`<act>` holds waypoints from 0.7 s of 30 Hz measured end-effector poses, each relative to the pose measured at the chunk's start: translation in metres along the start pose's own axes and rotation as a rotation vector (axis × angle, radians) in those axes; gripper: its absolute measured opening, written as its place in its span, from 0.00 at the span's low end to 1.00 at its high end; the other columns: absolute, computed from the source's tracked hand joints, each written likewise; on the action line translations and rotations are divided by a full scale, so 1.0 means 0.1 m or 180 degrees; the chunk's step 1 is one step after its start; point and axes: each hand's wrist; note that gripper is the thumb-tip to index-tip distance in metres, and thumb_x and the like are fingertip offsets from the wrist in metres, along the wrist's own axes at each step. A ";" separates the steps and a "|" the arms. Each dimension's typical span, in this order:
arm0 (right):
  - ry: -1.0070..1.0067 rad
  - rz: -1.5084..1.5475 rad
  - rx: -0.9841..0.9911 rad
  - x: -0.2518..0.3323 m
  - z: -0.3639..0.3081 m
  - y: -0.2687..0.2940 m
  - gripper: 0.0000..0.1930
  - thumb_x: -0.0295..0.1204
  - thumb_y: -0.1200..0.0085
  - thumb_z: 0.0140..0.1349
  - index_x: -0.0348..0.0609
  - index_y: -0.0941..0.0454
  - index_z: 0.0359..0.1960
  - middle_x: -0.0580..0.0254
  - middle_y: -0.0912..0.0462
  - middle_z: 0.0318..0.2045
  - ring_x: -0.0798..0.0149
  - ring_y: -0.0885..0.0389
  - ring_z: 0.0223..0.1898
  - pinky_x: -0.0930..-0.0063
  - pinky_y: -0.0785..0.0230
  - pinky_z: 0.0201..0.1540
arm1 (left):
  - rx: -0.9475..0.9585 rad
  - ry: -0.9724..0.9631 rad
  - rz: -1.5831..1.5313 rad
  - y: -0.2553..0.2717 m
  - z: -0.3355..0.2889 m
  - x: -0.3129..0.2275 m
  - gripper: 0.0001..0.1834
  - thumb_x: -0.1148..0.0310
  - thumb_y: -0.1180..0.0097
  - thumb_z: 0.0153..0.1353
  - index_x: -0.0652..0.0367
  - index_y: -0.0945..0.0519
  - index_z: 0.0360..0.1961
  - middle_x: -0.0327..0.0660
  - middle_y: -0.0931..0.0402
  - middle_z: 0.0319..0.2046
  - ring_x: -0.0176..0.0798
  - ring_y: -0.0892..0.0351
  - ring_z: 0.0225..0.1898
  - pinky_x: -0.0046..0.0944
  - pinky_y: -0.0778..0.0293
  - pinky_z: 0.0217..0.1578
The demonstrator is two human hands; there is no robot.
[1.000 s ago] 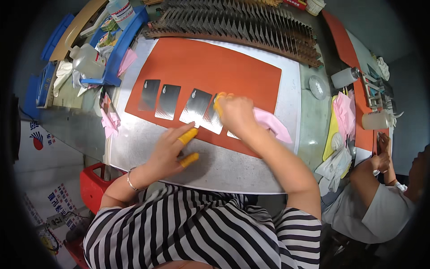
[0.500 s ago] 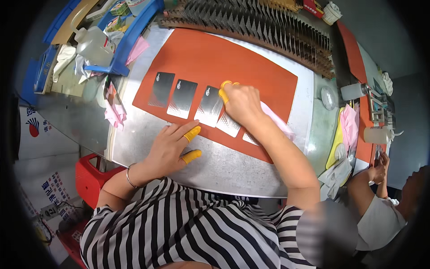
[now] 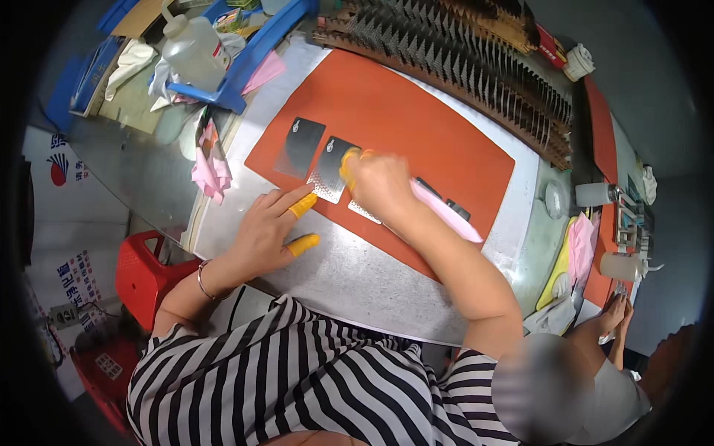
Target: Cleaning and inspecting small metal plates with a cloth and solvent in a fabrication environment.
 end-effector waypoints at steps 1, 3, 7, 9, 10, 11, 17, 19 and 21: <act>-0.0334 0.0024 -0.0067 -0.10 0.17 0.04 0.06 0.29 0.49 0.47 0.39 0.27 0.24 0.52 0.24 0.19 0.52 0.24 0.20 0.59 0.32 0.22 | -0.0024 0.0009 -0.0008 0.01 0.02 -0.01 0.25 0.63 0.39 0.45 0.66 0.28 0.44 0.44 0.33 0.51 0.45 0.33 0.38 0.40 0.36 0.38; -0.0179 0.0105 -0.0114 -0.05 0.18 -0.01 0.05 0.28 0.49 0.46 0.39 0.27 0.23 0.52 0.24 0.19 0.52 0.24 0.20 0.58 0.33 0.22 | 0.0009 0.0033 -0.0009 0.01 0.01 0.02 0.25 0.63 0.40 0.46 0.66 0.28 0.44 0.44 0.33 0.51 0.45 0.33 0.38 0.40 0.36 0.39; 0.0433 0.0549 -0.0148 0.20 0.06 -0.09 0.03 0.25 0.48 0.44 0.40 0.28 0.21 0.51 0.25 0.17 0.52 0.24 0.20 0.57 0.33 0.22 | -0.0048 0.0015 -0.0061 -0.05 -0.03 0.13 0.26 0.65 0.40 0.46 0.64 0.28 0.47 0.45 0.33 0.52 0.46 0.32 0.40 0.40 0.36 0.41; -0.0051 0.0403 -0.0192 -0.02 0.30 -0.03 0.04 0.26 0.48 0.46 0.40 0.27 0.22 0.50 0.24 0.18 0.51 0.23 0.21 0.57 0.33 0.22 | -0.0037 -0.0011 -0.0172 -0.05 -0.07 0.10 0.26 0.65 0.40 0.46 0.64 0.29 0.47 0.45 0.34 0.53 0.47 0.32 0.41 0.40 0.36 0.42; -0.0304 0.0477 -0.0250 -0.11 0.43 0.02 0.04 0.27 0.49 0.46 0.40 0.27 0.22 0.49 0.24 0.19 0.51 0.23 0.21 0.57 0.33 0.22 | -0.0053 0.0012 -0.0379 -0.01 -0.06 0.09 0.26 0.65 0.40 0.46 0.63 0.29 0.48 0.45 0.34 0.53 0.48 0.32 0.42 0.40 0.36 0.43; -0.0216 0.0244 -0.0250 -0.06 0.43 0.01 0.05 0.29 0.50 0.48 0.40 0.26 0.23 0.49 0.24 0.19 0.50 0.23 0.21 0.58 0.33 0.22 | -0.0079 0.0032 -0.0592 0.02 -0.05 0.14 0.27 0.66 0.40 0.46 0.62 0.29 0.48 0.45 0.34 0.53 0.49 0.32 0.44 0.41 0.36 0.45; 0.0355 0.0479 -0.0019 0.17 0.27 -0.02 0.04 0.24 0.49 0.43 0.40 0.27 0.23 0.51 0.24 0.17 0.51 0.23 0.20 0.58 0.32 0.22 | -0.0468 0.0265 0.0210 0.25 -0.12 0.53 0.24 0.66 0.40 0.45 0.64 0.28 0.45 0.46 0.33 0.51 0.50 0.34 0.47 0.44 0.37 0.46; -0.0325 0.0701 -0.0095 0.04 0.49 0.02 0.07 0.24 0.46 0.42 0.40 0.26 0.26 0.51 0.23 0.21 0.51 0.23 0.24 0.58 0.32 0.25 | -0.0397 0.0133 0.0414 0.24 -0.14 0.56 0.24 0.65 0.40 0.45 0.64 0.28 0.44 0.46 0.32 0.50 0.49 0.34 0.48 0.43 0.37 0.46; 0.0080 0.0627 0.0113 0.28 0.50 -0.05 0.07 0.24 0.47 0.43 0.40 0.26 0.26 0.50 0.23 0.22 0.50 0.23 0.24 0.58 0.32 0.25 | -0.0404 0.0131 0.0435 0.23 -0.15 0.59 0.24 0.65 0.40 0.45 0.65 0.28 0.44 0.46 0.32 0.50 0.48 0.34 0.48 0.43 0.37 0.46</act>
Point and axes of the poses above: each hand's wrist, its own z-axis towards the middle knuckle, its own y-axis out of the back of the hand, x = y × z
